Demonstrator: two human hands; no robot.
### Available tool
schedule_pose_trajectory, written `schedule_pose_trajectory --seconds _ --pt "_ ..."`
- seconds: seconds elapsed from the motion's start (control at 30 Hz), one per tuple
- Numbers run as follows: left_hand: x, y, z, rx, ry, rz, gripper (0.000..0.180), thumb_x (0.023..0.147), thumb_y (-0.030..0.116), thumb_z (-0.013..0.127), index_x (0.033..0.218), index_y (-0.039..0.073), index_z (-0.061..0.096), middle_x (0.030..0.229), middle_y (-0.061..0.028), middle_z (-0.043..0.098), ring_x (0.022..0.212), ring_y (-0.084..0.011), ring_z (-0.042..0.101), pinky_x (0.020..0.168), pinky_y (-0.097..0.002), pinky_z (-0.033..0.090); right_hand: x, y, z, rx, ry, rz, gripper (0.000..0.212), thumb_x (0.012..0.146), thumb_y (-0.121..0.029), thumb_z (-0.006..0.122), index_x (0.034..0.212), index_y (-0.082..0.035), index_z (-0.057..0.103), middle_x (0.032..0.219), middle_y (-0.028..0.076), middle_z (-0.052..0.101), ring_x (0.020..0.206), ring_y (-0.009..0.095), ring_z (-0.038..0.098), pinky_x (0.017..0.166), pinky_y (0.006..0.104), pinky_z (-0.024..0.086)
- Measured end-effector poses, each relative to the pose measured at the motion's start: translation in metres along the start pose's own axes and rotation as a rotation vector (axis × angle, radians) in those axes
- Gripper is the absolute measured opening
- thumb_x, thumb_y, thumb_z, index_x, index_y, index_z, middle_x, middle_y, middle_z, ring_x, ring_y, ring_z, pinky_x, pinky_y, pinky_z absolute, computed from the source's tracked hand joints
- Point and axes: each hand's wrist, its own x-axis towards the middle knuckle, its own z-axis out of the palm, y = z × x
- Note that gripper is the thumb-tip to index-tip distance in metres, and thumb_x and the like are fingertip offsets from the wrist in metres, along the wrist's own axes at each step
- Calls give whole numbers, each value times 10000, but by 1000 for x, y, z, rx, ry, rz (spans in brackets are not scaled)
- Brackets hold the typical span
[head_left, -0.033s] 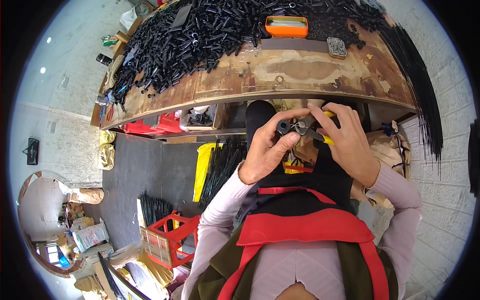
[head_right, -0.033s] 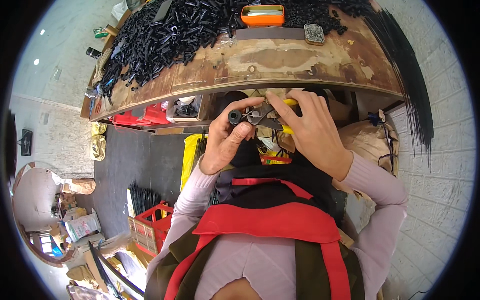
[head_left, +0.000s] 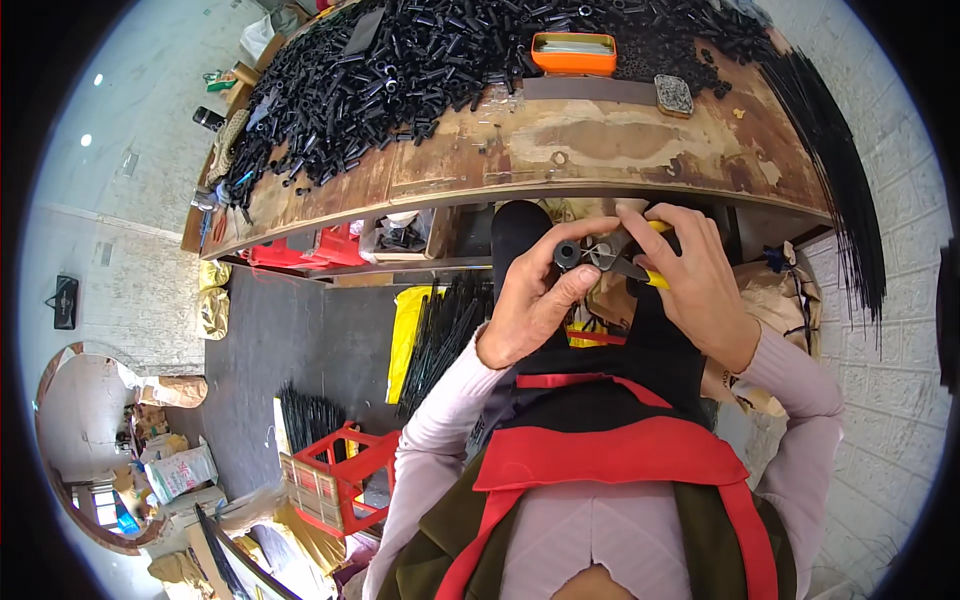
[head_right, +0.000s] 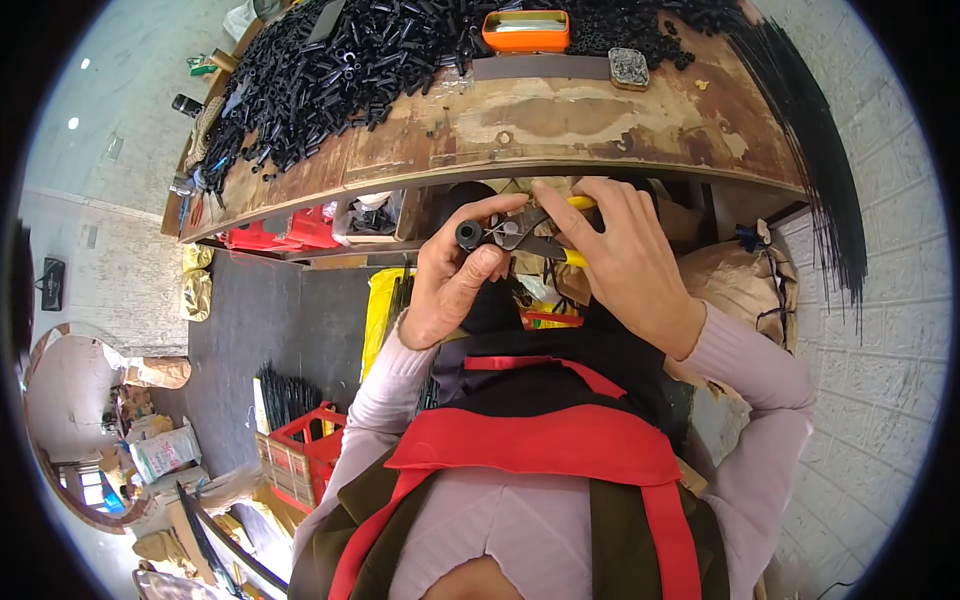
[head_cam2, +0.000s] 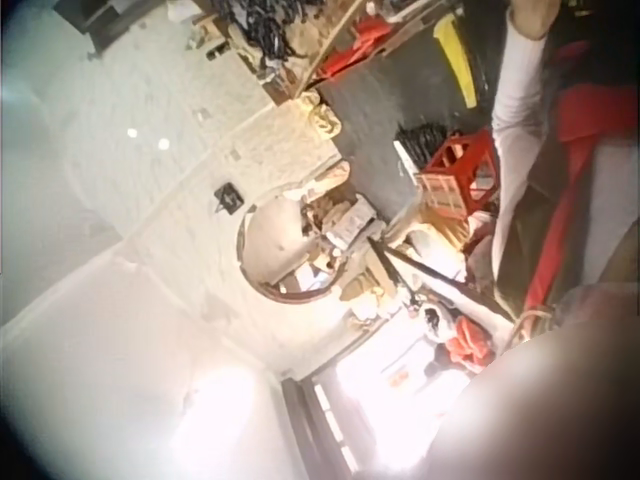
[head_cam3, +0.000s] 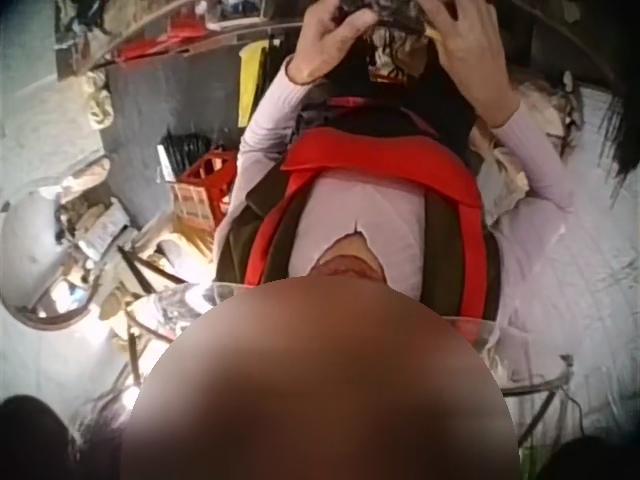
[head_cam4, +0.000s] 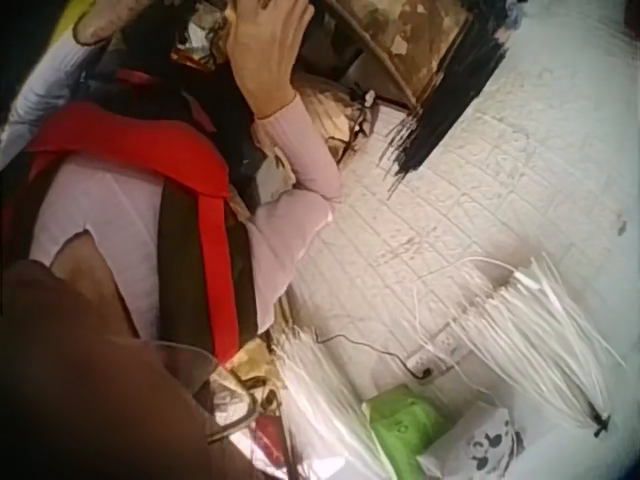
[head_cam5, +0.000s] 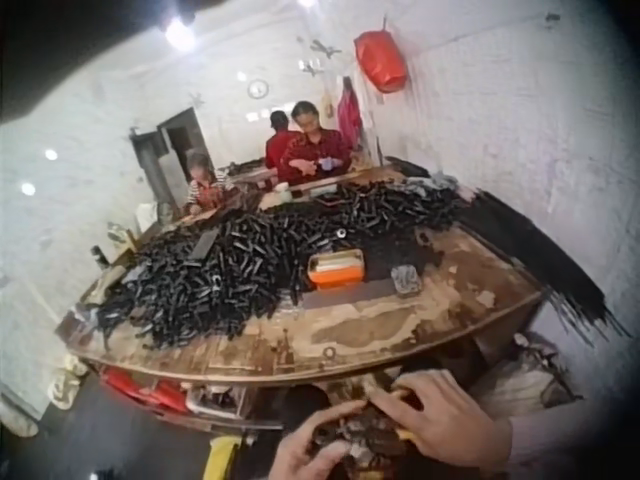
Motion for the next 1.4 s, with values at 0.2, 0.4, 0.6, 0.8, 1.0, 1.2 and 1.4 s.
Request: schedule_pose_trajectory --seconds 0.2,0.4,0.6,0.8,1.0,1.2,1.4 --pt "-9 1 -3 167 10 149 463 932 280 649 1279 -18 579 1010 -31 618 777 -88 484 751 -224 422 -2 6 -17 -151 -48 -151 522 767 -39 661 1283 -63 585 951 98 538 806 260 527 706 361 428" --pt "-8 12 -13 55 -174 -2 452 903 227 701 1266 -20 593 1195 -68 637 986 -97 560 889 -248 444 9 0 -64 -334 -185 -305 476 750 -54 626 1226 -60 623 913 100 539 761 248 539 659 350 432" --pt "-5 10 -9 -79 -106 -55 488 898 279 706 1266 -21 593 1235 -83 618 1099 -117 567 950 -262 434 8 3 -31 -87 -55 -159 486 752 -41 621 1237 -70 615 947 120 545 787 266 546 670 364 448" --pt "-5 3 -14 15 -126 8 517 884 295 717 1283 -10 589 1238 -85 616 1094 -118 570 936 -265 443 8 14 -36 -72 -186 -229 447 765 -104 732 1188 -44 601 795 72 578 688 240 587 603 343 462" --pt "-9 -1 -17 89 -305 -27 489 873 287 731 1252 1 612 1169 -63 636 1009 -104 579 885 -267 457 17 -8 -56 840 -964 500 475 763 -128 761 1160 5 537 732 91 584 635 246 619 562 308 456" --pt "5 5 -7 12 -163 -80 387 946 59 600 1324 14 532 1195 -97 606 1033 -141 607 906 -275 477 -7 13 -34 221 -137 -11 469 798 -109 677 1215 6 493 997 161 586 838 312 614 715 372 494" --pt "6 -2 -14 42 -232 -49 390 978 225 591 1308 21 550 1191 -82 600 1036 -115 574 904 -263 458 24 13 -64 1257 -1184 799 381 833 -109 664 1154 10 498 638 117 558 628 244 661 554 355 478"
